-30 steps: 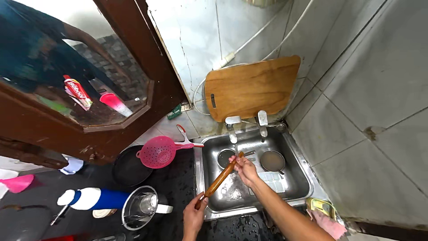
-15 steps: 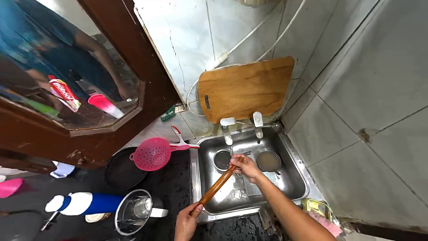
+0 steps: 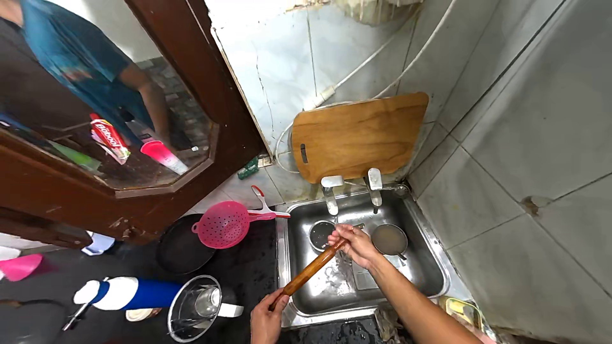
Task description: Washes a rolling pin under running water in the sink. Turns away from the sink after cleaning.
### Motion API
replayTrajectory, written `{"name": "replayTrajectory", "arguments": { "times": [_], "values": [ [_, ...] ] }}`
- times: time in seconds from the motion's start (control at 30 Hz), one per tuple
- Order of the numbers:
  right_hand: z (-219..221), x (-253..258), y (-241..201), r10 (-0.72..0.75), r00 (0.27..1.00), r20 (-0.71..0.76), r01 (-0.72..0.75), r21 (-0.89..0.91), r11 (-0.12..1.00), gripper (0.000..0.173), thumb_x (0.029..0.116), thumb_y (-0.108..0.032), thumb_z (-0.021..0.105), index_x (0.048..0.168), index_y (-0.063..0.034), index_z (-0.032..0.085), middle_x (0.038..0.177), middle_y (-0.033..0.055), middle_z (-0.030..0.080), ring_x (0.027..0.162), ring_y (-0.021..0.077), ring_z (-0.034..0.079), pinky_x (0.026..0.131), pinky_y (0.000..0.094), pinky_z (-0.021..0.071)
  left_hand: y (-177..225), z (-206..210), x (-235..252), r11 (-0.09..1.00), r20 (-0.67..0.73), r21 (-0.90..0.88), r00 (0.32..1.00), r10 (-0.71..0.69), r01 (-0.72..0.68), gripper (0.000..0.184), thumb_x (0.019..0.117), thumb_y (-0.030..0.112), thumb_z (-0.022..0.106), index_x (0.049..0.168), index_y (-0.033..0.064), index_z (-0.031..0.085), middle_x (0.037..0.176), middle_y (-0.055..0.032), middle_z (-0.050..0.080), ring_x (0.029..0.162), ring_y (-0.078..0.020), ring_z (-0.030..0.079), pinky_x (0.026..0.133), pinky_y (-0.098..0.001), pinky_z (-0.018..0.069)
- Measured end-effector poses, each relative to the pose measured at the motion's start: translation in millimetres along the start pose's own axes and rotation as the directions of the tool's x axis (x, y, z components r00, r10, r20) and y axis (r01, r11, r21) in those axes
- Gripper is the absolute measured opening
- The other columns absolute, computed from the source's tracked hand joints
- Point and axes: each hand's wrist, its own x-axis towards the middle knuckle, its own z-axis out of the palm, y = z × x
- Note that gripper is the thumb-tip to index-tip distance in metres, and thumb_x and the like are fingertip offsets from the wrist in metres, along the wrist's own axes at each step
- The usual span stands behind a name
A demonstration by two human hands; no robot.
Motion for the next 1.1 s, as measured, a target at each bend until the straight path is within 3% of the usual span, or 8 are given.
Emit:
{"name": "replayTrajectory", "arguments": {
  "times": [0.1, 0.2, 0.33, 0.43, 0.67, 0.83, 0.9, 1.1],
  "values": [
    [-9, -3, 0, -0.043, 0.985, 0.165, 0.017, 0.155, 0.988, 0.029, 0.1075, -0.002, 0.037, 0.132, -0.0002, 0.051, 0.115, 0.0190, 0.070, 0.106, 0.0313, 0.071, 0.098, 0.0480, 0.0564, 2, 4, -2, 0.991, 0.040, -0.105, 0.996, -0.082, 0.086, 0.025, 0.0956, 0.025, 0.069, 0.113, 0.0103, 0.078, 0.102, -0.0051, 0.077, 0.095, -0.0129, 0.071, 0.092, -0.0415, 0.0557],
    [-9, 0, -5, -0.018, 0.982, 0.187, 0.035, -0.091, 0.995, 0.031, 0.1065, -0.001, 0.045, 0.137, -0.0009, 0.049, 0.124, 0.0181, 0.069, 0.109, 0.0288, 0.071, 0.093, 0.0422, 0.0586, -4, 7, -2, 0.972, 0.064, -0.177, 0.988, -0.142, 0.152, 0.023, 0.0957, 0.024, 0.069, 0.110, 0.0089, 0.078, 0.100, -0.0051, 0.076, 0.094, -0.0118, 0.070, 0.091, -0.0395, 0.0553],
    [-1, 3, -15, -0.064, 0.997, 0.047, 0.080, -0.529, 0.845, 0.029, 0.0931, -0.004, 0.074, 0.122, -0.0010, 0.069, 0.112, 0.0127, 0.074, 0.091, 0.0228, 0.075, 0.081, 0.0378, 0.0641, -14, 8, -7, 0.935, 0.077, -0.275, 0.974, -0.211, 0.224, 0.020, 0.0961, 0.019, 0.068, 0.107, 0.0050, 0.078, 0.095, -0.0051, 0.075, 0.088, -0.0097, 0.067, 0.085, -0.0343, 0.0541],
    [2, 3, -21, -0.121, 0.992, 0.044, 0.118, -0.684, 0.720, 0.026, 0.0884, -0.012, 0.082, 0.113, -0.0040, 0.076, 0.096, 0.0092, 0.077, 0.079, 0.0193, 0.075, 0.077, 0.0370, 0.0649, -17, 5, -11, 0.921, 0.084, -0.305, 0.970, -0.229, 0.244, 0.020, 0.0961, 0.017, 0.068, 0.107, 0.0034, 0.077, 0.093, -0.0056, 0.074, 0.085, -0.0102, 0.067, 0.082, -0.0341, 0.0539],
    [-6, 6, -32, 0.083, 0.983, 0.162, -0.022, -0.347, 0.938, 0.026, 0.1073, -0.008, 0.052, 0.125, 0.0042, 0.066, 0.115, 0.0153, 0.073, 0.096, 0.0231, 0.074, 0.087, 0.0383, 0.0622, -17, -7, -7, 0.893, 0.140, -0.348, 0.957, -0.253, 0.287, 0.019, 0.0969, 0.017, 0.067, 0.104, 0.0025, 0.077, 0.086, -0.0038, 0.071, 0.073, -0.0083, 0.061, 0.070, -0.0301, 0.0509],
    [-2, 5, -19, -0.080, 0.997, -0.001, 0.074, -0.369, 0.927, 0.018, 0.0946, -0.008, 0.073, 0.109, 0.0027, 0.073, 0.094, 0.0126, 0.076, 0.075, 0.0194, 0.073, 0.070, 0.0346, 0.0639, -8, -1, -8, 0.899, 0.103, -0.342, 0.962, -0.251, 0.272, 0.018, 0.0972, 0.014, 0.067, 0.105, 0.0019, 0.077, 0.092, -0.0056, 0.074, 0.081, -0.0087, 0.065, 0.078, -0.0309, 0.0535],
    [4, 5, -13, -0.121, 0.989, -0.087, 0.075, -0.413, 0.908, 0.018, 0.0959, -0.014, 0.074, 0.105, 0.0011, 0.074, 0.089, 0.0110, 0.075, 0.070, 0.0179, 0.072, 0.067, 0.0339, 0.0633, -6, 3, -10, 0.899, 0.093, -0.338, 0.960, -0.263, 0.279, 0.017, 0.0970, 0.013, 0.067, 0.104, 0.0019, 0.077, 0.092, -0.0062, 0.074, 0.083, -0.0094, 0.066, 0.080, -0.0319, 0.0531],
    [9, 1, -2, -0.168, 0.985, -0.038, 0.142, -0.369, 0.919, 0.024, 0.1033, -0.009, 0.061, 0.122, 0.0023, 0.070, 0.112, 0.0140, 0.074, 0.087, 0.0203, 0.075, 0.082, 0.0358, 0.0638, -12, 1, -12, 0.877, 0.094, -0.373, 0.952, -0.291, 0.304, 0.017, 0.0971, 0.013, 0.067, 0.103, 0.0019, 0.077, 0.089, -0.0054, 0.073, 0.078, -0.0087, 0.064, 0.074, -0.0297, 0.0522]
  ]
}}
